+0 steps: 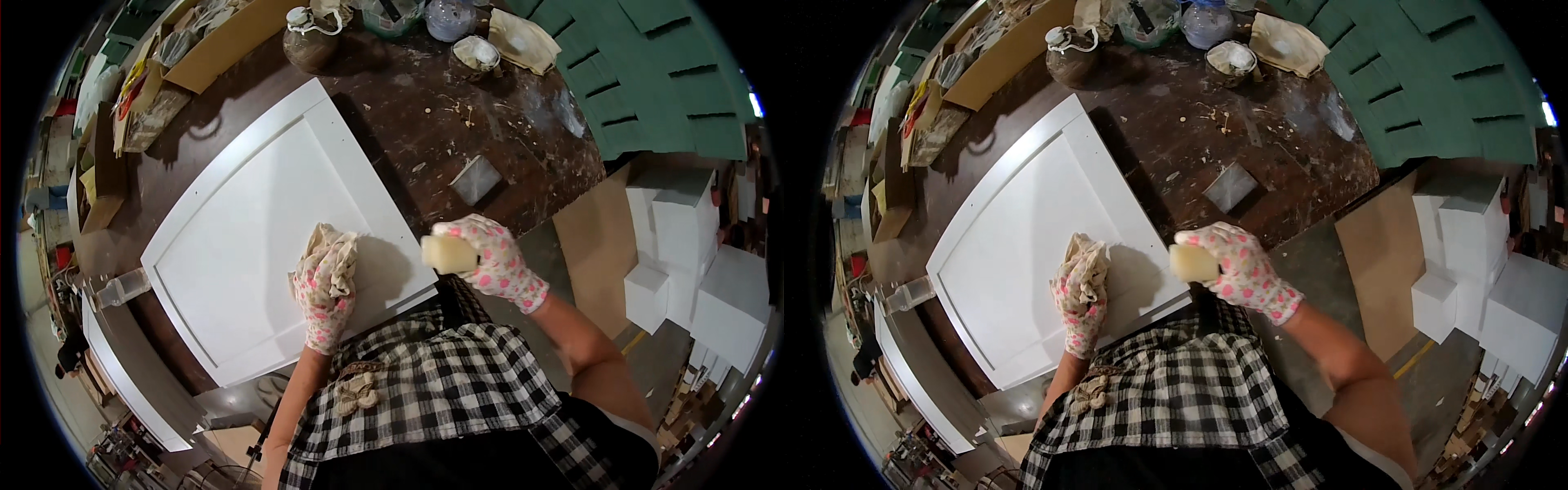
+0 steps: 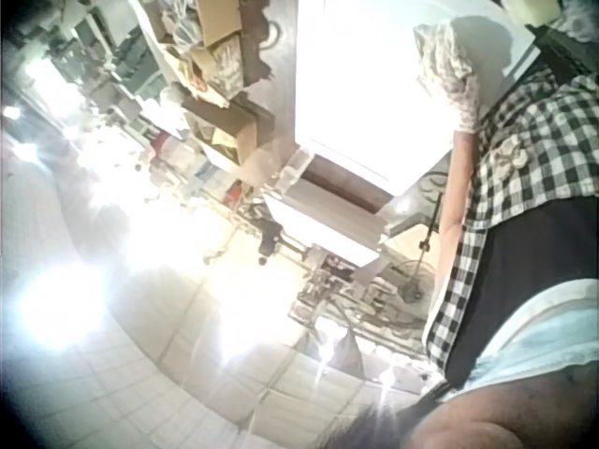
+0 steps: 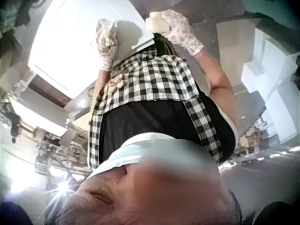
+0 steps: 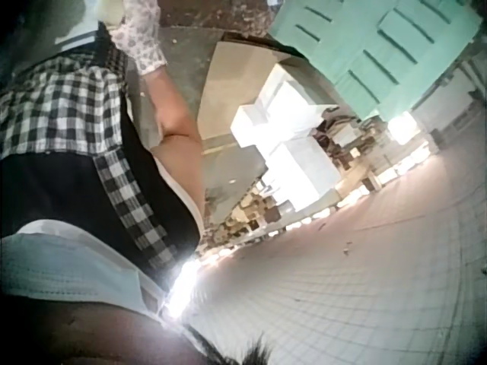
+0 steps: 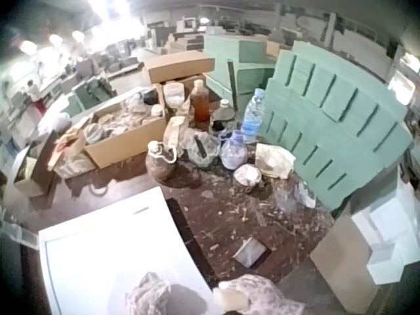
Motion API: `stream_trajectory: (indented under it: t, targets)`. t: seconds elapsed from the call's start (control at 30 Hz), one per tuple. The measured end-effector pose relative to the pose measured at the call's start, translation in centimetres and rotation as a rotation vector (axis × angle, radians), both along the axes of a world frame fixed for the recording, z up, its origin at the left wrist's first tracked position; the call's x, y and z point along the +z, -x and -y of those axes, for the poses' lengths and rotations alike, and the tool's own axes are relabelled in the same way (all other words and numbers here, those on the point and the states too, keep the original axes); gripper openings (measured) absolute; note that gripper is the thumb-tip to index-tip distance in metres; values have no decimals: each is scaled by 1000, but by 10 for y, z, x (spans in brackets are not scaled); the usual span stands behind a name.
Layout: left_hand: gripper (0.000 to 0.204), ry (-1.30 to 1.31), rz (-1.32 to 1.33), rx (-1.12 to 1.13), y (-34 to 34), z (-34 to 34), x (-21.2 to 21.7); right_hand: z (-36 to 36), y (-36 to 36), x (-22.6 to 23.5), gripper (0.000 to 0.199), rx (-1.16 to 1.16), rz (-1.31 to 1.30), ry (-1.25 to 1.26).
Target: The person wipes a white furniture panel with a cloth, then uses a small brush to apply a white substance from a cup into small holes and along the edges of the panel, before wiping the surface again.
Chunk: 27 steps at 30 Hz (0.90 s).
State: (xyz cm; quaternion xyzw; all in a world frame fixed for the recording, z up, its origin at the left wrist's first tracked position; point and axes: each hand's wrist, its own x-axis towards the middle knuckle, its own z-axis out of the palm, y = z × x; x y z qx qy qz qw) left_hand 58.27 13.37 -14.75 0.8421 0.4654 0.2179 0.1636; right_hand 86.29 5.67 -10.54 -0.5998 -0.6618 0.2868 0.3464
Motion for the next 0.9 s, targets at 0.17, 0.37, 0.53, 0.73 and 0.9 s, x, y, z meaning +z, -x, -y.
stream_trajectory:
  t: [0.17,0.37,0.53,0.73,0.9]
  targets:
    - [42,2,83,-8,-1,-3,0,1,8,-4,54,94,162,131]
    - [40,17,57,13,-4,-2,2,-5,4,17,45,-73,42,77]
    - [40,8,115,0,-1,-3,-5,0,12,-1,43,54,117,100]
    - [43,-5,75,20,2,0,-9,22,-14,20,48,-102,-32,296]
    - [44,44,78,22,0,-1,-5,20,1,0,51,81,150,136]
